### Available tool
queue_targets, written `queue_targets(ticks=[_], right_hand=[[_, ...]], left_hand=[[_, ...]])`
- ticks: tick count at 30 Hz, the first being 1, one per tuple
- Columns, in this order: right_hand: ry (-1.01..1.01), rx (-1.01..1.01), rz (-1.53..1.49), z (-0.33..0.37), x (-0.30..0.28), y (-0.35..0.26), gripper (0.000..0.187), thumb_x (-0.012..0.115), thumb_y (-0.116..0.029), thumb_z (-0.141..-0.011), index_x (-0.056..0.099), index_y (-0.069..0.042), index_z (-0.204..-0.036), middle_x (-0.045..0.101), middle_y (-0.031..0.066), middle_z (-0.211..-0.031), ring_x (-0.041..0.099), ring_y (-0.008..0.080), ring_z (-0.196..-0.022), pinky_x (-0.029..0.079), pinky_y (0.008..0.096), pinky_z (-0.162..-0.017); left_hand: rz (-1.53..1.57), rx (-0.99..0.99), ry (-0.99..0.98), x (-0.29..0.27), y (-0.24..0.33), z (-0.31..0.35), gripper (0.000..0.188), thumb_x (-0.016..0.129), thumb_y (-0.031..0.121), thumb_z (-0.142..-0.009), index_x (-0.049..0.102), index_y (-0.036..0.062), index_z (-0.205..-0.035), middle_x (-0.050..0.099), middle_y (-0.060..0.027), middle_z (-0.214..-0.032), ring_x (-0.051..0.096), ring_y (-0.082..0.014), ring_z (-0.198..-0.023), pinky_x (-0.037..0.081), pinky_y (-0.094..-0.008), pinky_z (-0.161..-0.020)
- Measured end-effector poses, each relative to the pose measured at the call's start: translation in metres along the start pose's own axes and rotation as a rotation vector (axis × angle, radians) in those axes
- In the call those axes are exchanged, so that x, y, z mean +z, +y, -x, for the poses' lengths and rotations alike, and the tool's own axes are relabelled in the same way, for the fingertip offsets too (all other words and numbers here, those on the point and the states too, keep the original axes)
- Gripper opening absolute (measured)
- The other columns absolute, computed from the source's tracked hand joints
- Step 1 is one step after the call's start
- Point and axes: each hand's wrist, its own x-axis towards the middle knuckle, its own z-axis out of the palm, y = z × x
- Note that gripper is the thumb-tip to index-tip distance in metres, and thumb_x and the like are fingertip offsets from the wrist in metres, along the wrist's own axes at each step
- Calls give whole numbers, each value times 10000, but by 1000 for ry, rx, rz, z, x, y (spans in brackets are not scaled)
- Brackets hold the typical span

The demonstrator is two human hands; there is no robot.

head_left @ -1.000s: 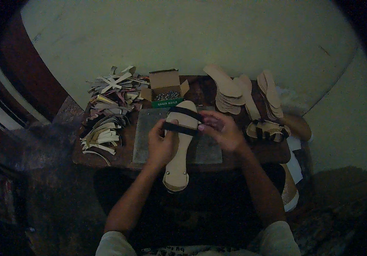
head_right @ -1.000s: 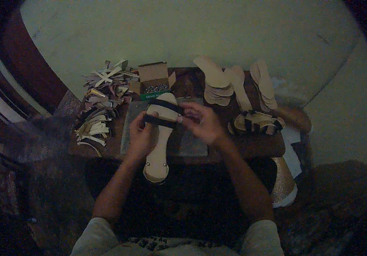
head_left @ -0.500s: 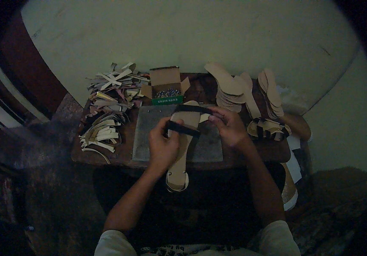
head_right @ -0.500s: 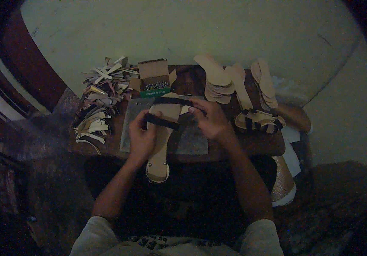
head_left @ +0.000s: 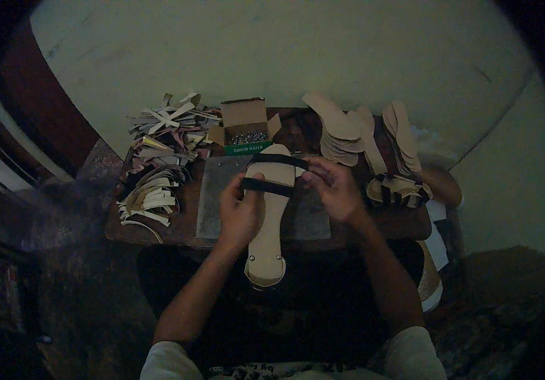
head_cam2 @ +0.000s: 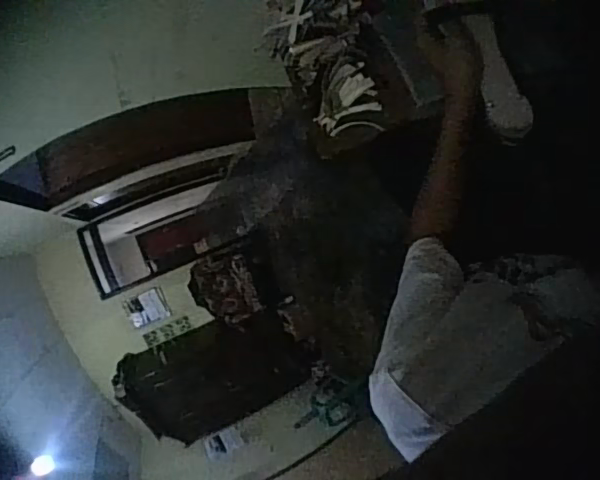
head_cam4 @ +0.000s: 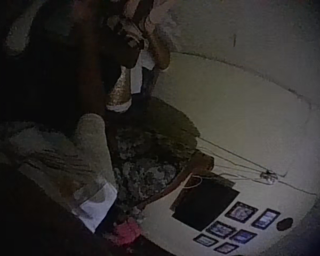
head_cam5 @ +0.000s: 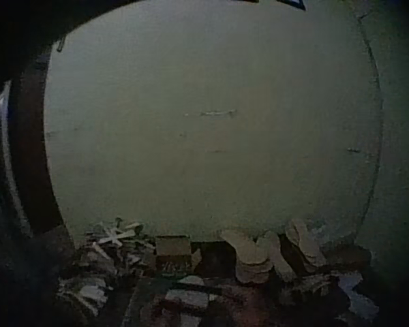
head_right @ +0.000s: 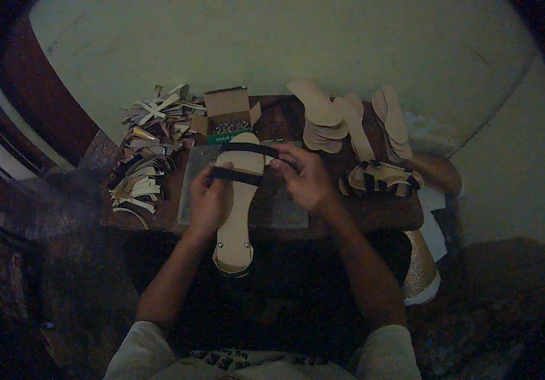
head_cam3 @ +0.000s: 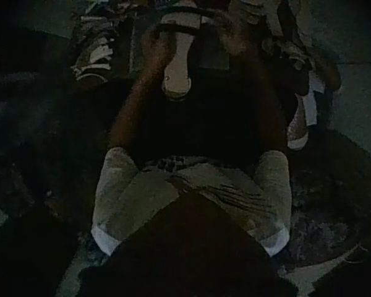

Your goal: The person assembles a sandal by attaching a black strap to a beige sole using small metal fasteners. They position the strap, insert the fasteners, and press them into place to secure the components. After completing the sandal, they place it on a pile of finished items and pick up a new sole to begin the process again.

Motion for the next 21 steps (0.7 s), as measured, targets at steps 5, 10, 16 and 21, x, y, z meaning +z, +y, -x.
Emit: queue_targets(ticks=[5,10,16,21], right_hand=[[-11,-24,-133,5,10,1,363,604,-104,-937,553,29,-1271,661,126,-1142,614,153,-995,475,280,-885],[-28,41,-211,9,19,-2,384,589,-161,-957,551,29,-1289,650,106,-1165,578,130,-1038,446,283,-932],[2,50,-245,10,21,3,395,603,-199,-953,567,34,-1270,644,101,-1173,557,128,-1069,420,274,-957],[7,171,-423,11,23,1,386,638,-142,-923,570,24,-1265,638,101,-1173,567,145,-1071,430,284,-956]], left_hand=[[1,-71,-21,-3,-10,0,246,604,255,-956,617,11,-980,617,-4,-812,534,-66,-714,417,-232,-620],[71,-79,-30,-3,-14,0,265,609,257,-953,620,-2,-1008,633,-15,-833,553,-77,-727,440,-240,-639],[-23,-37,-34,-3,-12,1,263,607,232,-954,619,-13,-1050,653,-29,-895,574,-83,-803,460,-244,-694],[-46,25,-45,1,0,3,228,618,202,-944,624,-3,-1043,658,-25,-901,575,-80,-809,459,-242,-711]])
